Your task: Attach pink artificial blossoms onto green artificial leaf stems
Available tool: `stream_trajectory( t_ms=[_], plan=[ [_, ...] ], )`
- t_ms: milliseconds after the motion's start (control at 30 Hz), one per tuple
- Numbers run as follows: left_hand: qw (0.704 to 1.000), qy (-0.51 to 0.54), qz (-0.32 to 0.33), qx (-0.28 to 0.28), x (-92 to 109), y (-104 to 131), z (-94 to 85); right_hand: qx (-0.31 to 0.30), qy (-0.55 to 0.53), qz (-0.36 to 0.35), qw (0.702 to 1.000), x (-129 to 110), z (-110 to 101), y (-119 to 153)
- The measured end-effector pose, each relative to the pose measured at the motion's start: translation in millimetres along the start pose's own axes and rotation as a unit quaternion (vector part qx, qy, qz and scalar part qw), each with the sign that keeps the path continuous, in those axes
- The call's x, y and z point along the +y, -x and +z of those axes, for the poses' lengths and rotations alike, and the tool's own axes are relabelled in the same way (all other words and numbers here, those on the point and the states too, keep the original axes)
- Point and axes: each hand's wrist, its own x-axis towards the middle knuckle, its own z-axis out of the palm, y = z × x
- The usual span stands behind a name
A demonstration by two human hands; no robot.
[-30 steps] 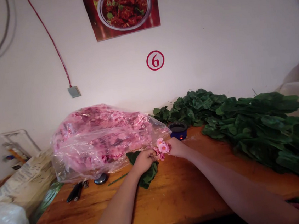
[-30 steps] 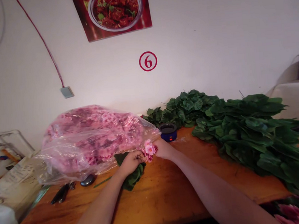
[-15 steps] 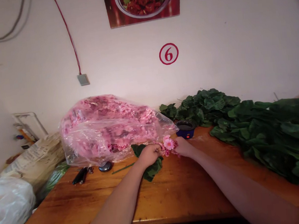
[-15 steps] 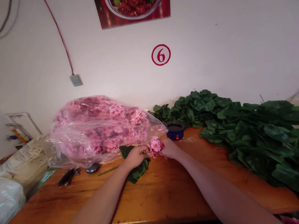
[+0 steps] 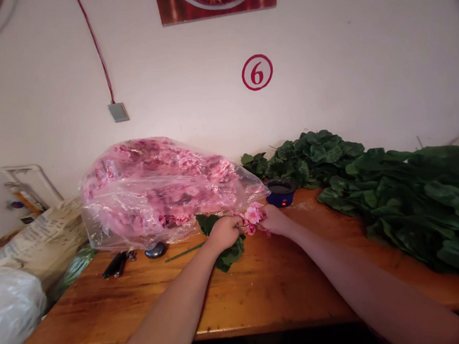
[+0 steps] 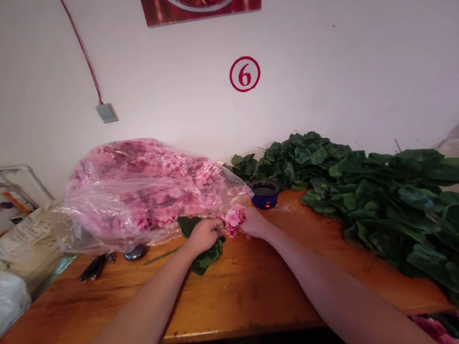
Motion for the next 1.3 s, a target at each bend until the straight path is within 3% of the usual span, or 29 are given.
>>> stream_trajectory(
  t_ms=[300,533,700,1033,1133,1300],
  plan=[
    [1.000,-0.027,-0.003,-0.014,10,-2,-11.5,-0.010,-0.063,0.029,0.998,-8,-6,-2],
    [0.997,-0.071,0.031,0.026,29,-2,-34.4,0.055,-0.063,-0.006,0.996,-31,-18,3],
    [0.992,-0.081,0.062,0.069,45,0,-47.7,0.143,-0.056,-0.052,0.987,-52,-28,12],
    [0.986,-0.065,0.101,0.119,57,2,-61.2,0.177,-0.035,-0.072,0.981,-48,-36,9],
    [0.992,-0.015,0.070,0.103,57,3,-60.1,0.175,-0.028,-0.055,0.983,-46,-40,8],
    [0.995,0.096,0.000,0.018,51,3,-48.7,0.127,0.011,-0.009,0.992,-47,-48,11]
  ],
)
